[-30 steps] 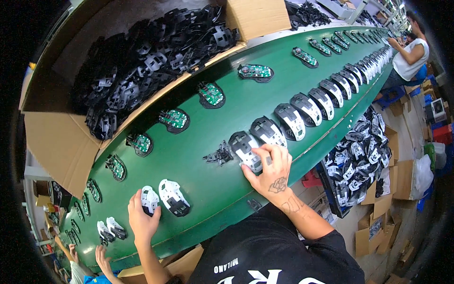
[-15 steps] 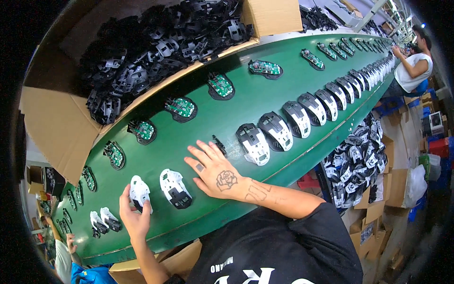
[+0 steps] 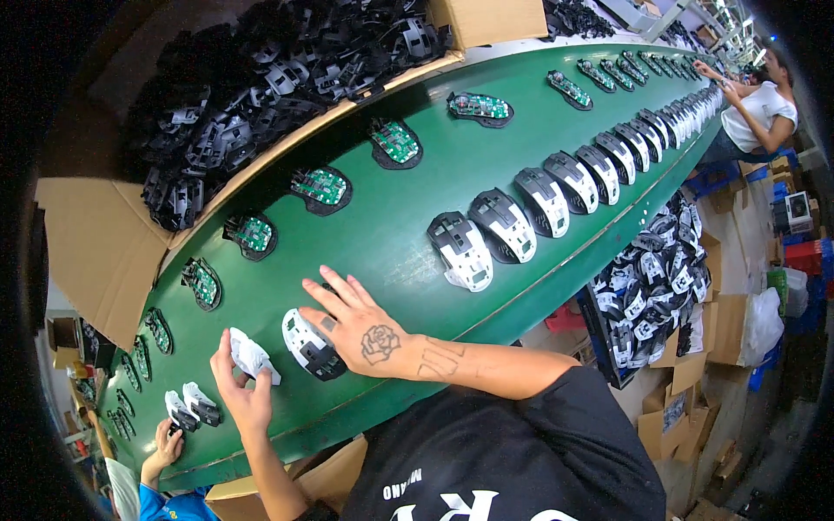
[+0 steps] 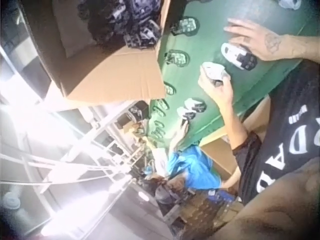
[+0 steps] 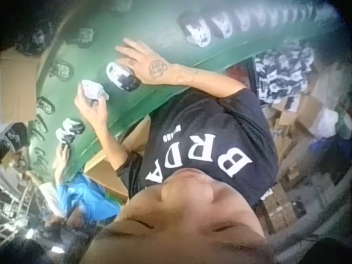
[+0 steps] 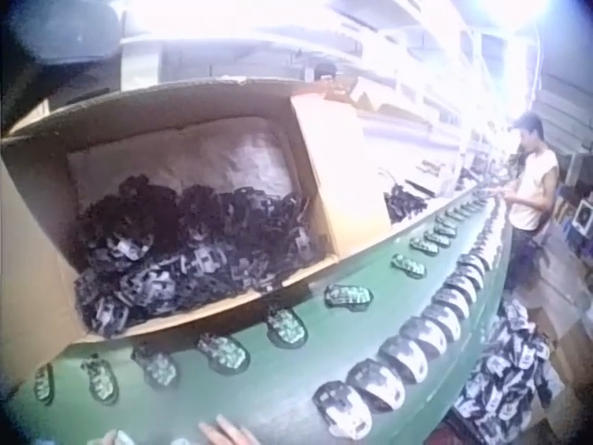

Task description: The person pushes a cardboard box along the assembly line, takes small plastic components, and attaches them into mouse shells by hand before lining up the assembled shells on the conveyor belt.

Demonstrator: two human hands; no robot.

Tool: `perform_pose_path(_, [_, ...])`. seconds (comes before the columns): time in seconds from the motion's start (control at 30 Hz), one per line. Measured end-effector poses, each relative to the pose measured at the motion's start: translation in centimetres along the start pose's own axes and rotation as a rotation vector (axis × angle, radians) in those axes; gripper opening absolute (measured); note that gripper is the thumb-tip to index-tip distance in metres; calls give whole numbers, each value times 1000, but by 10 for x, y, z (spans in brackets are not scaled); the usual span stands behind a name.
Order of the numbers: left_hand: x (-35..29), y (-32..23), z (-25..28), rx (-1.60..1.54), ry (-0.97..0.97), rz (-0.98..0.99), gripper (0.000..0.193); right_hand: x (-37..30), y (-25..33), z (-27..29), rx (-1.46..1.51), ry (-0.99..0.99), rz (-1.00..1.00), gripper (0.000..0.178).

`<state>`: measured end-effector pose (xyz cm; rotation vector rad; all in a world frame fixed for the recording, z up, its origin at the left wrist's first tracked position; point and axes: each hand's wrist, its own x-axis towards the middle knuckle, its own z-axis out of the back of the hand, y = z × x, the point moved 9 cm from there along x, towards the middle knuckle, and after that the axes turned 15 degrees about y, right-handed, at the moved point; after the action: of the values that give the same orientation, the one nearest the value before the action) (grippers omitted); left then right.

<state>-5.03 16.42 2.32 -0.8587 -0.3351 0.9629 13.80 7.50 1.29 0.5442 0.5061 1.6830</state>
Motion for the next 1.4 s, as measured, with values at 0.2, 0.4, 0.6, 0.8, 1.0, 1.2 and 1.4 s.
perform_pose_path(0.2, [3, 26, 3, -591, -152, -59, 68, -34, -32, 49, -87, -124, -118, 54])
perform_pose_path(0.4, [-5, 6, 13, -776, -137, -9, 56, -10, -26, 17, 44, 23, -36, 27])
perform_pose_path(0.6, [-10, 16, -21, -1163, -11, 12, 43, -36, -23, 69, -149, -153, -40, 44])
perform_pose_path(0.8, [-23, 12, -45, -1308, 56, 115, 40, -111, -83, 100, -347, -21, -463, 60])
perform_pose_path(1.0, [-10, 21, -56, -1232, 80, 113, 45, -67, -59, 61, -155, -34, -274, 65])
perform_pose_path(1.2, [-34, 21, -48, -1472, 57, 114, 60, -46, -22, 72, 113, -37, -53, 55])
perform_pose_path(1.4, [-12, -21, -76, -1509, 372, 62, 80, -113, -47, 42, 4, 599, -387, 34])
